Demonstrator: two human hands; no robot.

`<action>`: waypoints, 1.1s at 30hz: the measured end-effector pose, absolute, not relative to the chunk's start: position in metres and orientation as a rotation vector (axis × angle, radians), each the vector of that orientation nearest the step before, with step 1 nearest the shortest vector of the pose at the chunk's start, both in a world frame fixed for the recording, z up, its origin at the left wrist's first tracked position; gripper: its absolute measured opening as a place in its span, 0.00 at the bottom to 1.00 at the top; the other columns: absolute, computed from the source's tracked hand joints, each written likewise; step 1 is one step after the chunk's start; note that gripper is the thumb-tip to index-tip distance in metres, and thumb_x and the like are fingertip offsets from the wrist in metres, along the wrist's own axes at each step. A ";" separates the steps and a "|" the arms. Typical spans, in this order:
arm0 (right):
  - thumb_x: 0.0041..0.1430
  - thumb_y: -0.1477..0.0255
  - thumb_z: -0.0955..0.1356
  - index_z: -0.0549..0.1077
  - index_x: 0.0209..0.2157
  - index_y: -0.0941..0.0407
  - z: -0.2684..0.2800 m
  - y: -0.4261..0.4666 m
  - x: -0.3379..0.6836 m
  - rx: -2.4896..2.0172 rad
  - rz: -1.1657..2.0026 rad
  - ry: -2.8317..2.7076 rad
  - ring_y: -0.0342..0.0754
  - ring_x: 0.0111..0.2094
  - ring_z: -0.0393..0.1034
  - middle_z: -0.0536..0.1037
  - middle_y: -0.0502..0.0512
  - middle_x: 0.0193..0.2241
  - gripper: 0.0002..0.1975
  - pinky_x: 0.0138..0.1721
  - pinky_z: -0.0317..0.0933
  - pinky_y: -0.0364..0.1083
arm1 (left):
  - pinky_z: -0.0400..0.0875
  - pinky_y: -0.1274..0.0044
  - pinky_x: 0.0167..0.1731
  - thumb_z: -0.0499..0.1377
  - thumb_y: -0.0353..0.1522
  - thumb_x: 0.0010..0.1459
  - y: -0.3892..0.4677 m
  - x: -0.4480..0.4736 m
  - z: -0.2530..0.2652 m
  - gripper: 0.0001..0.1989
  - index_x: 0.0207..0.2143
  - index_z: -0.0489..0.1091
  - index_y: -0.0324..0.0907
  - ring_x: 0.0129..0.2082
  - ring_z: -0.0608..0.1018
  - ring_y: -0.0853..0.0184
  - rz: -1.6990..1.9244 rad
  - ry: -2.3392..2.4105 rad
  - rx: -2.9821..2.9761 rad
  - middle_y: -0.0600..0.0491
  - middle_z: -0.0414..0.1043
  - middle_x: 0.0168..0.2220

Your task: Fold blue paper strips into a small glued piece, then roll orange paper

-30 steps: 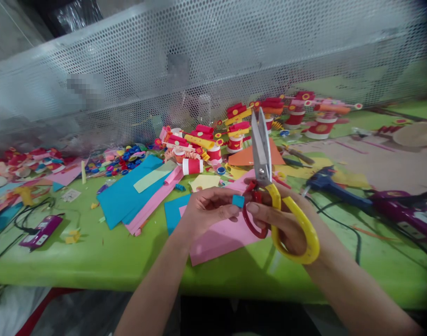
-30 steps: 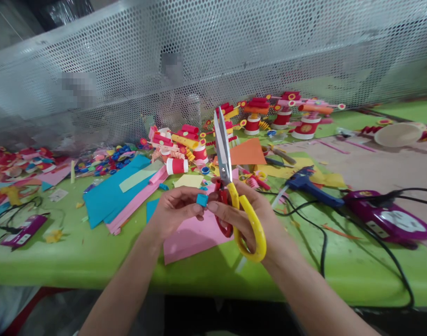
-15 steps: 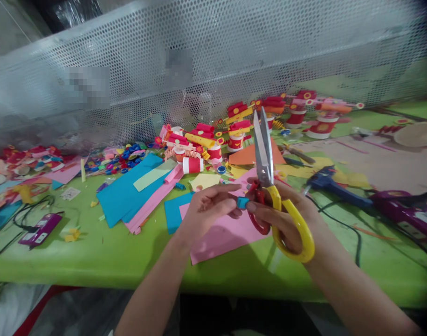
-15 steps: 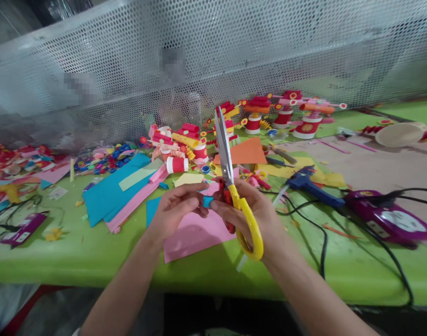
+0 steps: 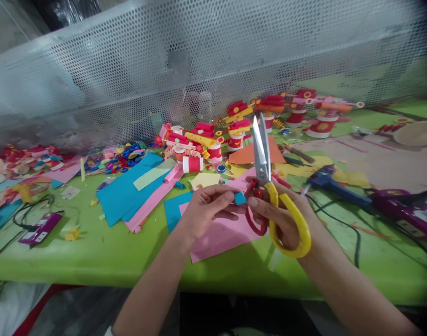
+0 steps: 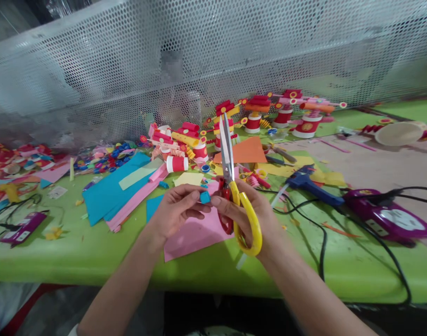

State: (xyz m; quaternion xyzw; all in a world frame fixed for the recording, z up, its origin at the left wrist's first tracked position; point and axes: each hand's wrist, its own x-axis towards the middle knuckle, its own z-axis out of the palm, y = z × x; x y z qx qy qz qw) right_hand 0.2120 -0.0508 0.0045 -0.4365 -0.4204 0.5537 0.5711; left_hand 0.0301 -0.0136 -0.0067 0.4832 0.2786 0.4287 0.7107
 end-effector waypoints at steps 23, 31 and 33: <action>0.42 0.69 0.82 0.76 0.48 0.44 0.003 -0.053 0.206 -1.047 1.194 -1.006 0.45 0.26 0.73 0.78 0.46 0.32 0.29 0.22 0.67 0.42 | 0.79 0.70 0.49 0.71 0.29 0.52 -0.017 0.040 -0.012 0.12 0.41 0.80 0.45 0.48 0.81 0.63 1.378 0.587 1.410 0.49 0.80 0.47; 0.44 0.70 0.81 0.77 0.47 0.43 0.002 -0.053 0.207 -1.057 1.073 -1.085 0.43 0.23 0.69 0.77 0.46 0.30 0.27 0.20 0.65 0.42 | 0.79 0.72 0.47 0.67 0.30 0.59 -0.022 0.040 -0.008 0.08 0.42 0.81 0.46 0.48 0.81 0.64 1.366 0.602 1.510 0.49 0.80 0.46; 0.43 0.72 0.81 0.77 0.46 0.44 0.000 -0.053 0.208 -1.062 1.076 -1.074 0.44 0.25 0.71 0.79 0.47 0.32 0.27 0.21 0.65 0.42 | 0.79 0.72 0.44 0.67 0.31 0.58 -0.019 0.040 -0.008 0.05 0.39 0.82 0.45 0.45 0.82 0.64 1.368 0.640 1.498 0.49 0.81 0.43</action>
